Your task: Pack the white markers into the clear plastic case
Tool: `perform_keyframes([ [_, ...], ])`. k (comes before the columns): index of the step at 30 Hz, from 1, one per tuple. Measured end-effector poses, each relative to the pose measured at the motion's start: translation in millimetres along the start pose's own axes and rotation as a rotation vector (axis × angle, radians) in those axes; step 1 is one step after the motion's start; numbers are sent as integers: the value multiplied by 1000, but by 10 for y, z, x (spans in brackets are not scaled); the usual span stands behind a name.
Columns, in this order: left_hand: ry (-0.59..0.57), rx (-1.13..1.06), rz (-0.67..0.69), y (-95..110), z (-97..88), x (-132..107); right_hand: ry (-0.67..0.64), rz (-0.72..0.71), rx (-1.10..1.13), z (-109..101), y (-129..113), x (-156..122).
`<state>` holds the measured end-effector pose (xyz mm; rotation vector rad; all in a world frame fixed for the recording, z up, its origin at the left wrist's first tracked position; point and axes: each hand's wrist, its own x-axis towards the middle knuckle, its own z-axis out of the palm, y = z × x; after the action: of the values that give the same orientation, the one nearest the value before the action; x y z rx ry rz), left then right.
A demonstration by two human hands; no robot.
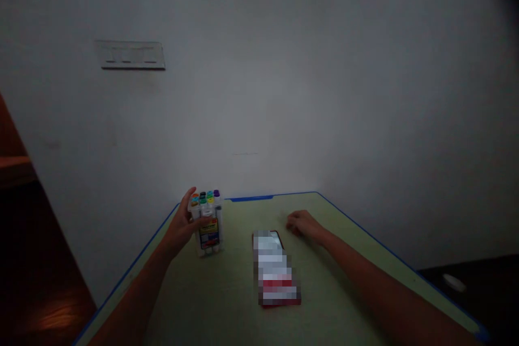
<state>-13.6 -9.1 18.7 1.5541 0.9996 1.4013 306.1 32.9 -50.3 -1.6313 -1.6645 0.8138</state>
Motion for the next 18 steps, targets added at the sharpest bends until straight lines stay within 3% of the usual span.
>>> perform_keyframes([
  [7,57,86,-50,134,-23,-13,33,-62,156,160,-18,64],
  [18,19,226,-59,-38,-204,-41,12,-147,38,107,-19,-77],
])
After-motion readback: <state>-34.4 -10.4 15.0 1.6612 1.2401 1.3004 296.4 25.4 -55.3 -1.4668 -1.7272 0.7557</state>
